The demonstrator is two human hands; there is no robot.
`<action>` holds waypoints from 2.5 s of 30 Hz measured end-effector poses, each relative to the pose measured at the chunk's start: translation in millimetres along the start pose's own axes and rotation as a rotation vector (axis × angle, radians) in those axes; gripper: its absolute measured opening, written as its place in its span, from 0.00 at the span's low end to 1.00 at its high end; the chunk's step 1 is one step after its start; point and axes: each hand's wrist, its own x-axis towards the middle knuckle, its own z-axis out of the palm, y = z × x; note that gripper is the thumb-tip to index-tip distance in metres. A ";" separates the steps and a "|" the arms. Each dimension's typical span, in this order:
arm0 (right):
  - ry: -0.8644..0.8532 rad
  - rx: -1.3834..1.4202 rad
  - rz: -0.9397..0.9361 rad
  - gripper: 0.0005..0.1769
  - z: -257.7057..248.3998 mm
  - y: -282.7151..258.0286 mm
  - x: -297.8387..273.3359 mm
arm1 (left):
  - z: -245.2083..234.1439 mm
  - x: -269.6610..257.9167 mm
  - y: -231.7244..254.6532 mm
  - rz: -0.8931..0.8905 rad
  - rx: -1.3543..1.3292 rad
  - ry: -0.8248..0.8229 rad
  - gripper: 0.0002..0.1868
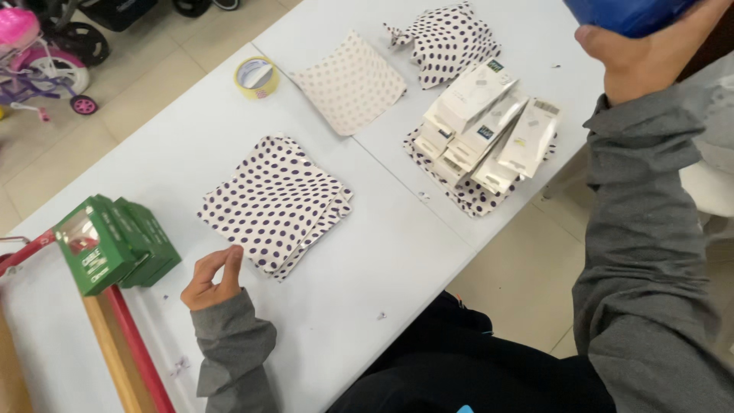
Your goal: The person wraps several small boxes in polka-dotted paper by hand on a white table, securing the paper with clear tape from a dispenser and then stacking the wrapped boxes together.
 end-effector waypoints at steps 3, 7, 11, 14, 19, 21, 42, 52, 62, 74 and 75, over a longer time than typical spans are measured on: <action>0.097 0.049 0.206 0.83 -10.6 6.8 -45.1 | 22.1 -0.9 -13.5 0.185 0.027 -0.065 0.03; 0.232 -0.114 0.401 0.54 -1.8 -24.2 -62.5 | 69.4 -1.9 1.0 0.259 -0.001 -0.165 0.15; 0.284 -0.279 0.676 0.51 14.9 -16.7 -104.3 | 118.8 0.8 30.0 0.204 0.004 -0.404 0.14; 0.256 -0.343 0.807 0.50 26.7 -20.2 -120.3 | 158.1 -2.9 56.9 0.150 0.125 -0.577 0.15; 0.342 -0.298 0.773 0.49 53.4 -6.9 -139.8 | 233.0 -2.1 30.2 0.262 0.055 -0.737 0.33; 0.388 -0.317 0.725 0.46 60.2 -2.7 -143.0 | 256.4 0.6 30.8 0.281 0.055 -0.760 0.39; 0.234 -0.160 1.315 0.24 72.8 -81.6 -253.2 | 432.1 66.6 -52.4 0.261 0.596 -0.925 0.26; 0.161 -0.237 1.254 0.13 72.6 -40.6 -324.7 | 385.6 -0.5 -34.1 0.168 0.499 -0.984 0.20; 0.238 0.191 1.441 0.20 54.1 -124.4 -303.7 | 295.6 -75.2 8.6 0.193 0.561 -1.113 0.19; 0.285 0.885 1.698 0.35 27.6 -251.3 -330.9 | 167.0 -141.0 -0.9 0.103 0.500 -1.109 0.14; 0.282 0.946 1.717 0.36 25.9 -259.4 -322.8 | 159.3 -146.0 -9.5 0.095 0.500 -1.101 0.14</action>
